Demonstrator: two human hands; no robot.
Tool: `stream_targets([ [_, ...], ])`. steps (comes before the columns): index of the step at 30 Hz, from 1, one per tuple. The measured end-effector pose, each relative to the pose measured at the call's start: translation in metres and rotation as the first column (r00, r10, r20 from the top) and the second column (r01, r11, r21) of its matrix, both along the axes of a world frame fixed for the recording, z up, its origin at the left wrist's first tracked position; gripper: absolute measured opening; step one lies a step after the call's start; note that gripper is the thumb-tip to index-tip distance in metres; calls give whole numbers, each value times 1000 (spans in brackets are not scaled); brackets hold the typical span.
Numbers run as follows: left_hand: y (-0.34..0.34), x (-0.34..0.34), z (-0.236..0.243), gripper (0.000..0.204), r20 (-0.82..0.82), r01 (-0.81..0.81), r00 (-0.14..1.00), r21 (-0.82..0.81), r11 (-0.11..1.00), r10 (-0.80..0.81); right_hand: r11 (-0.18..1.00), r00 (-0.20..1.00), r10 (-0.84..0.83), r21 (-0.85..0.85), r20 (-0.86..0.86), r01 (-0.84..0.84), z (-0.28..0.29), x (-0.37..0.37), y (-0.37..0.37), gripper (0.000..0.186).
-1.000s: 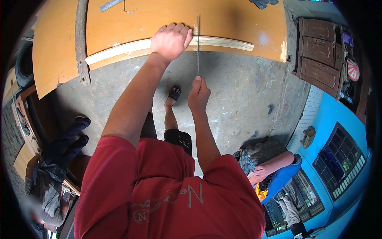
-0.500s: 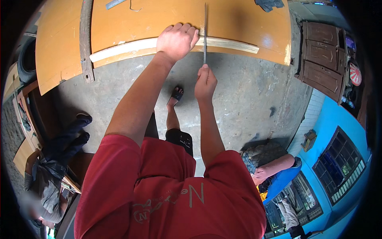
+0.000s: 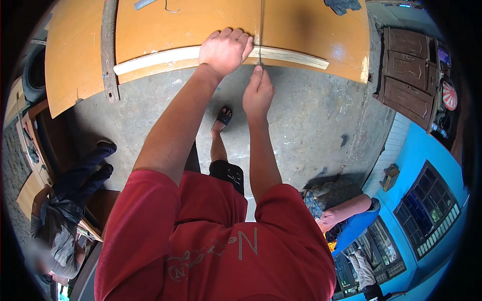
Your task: Measuring and sawing a piece of wood.
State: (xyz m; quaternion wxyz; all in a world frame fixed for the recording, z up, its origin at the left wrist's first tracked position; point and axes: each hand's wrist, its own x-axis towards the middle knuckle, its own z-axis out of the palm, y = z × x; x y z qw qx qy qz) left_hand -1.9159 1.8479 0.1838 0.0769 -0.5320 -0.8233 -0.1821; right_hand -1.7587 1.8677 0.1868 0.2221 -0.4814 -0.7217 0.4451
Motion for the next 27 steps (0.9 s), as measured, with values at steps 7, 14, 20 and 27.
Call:
stream_targets([
  [7,-1,-1,-1,31,-1,-7,1000,-10,1000,7,995,1000,1,-103,6,-1,-10,40,-30,39],
  [14,2,0,-1,31,10,13,1000,-18,1000,-13,996,1000,19,92,-17,-17,-9,2,5,39],
  [20,-3,-2,1,32,-6,0,1000,-17,1000,-1,989,1000,5,-145,1,-5,-4,39,-29,39],
  [27,0,0,0,31,-5,20,1000,1,1000,-20,1000,1000,6,-29,-7,-6,-6,0,4,40],
])
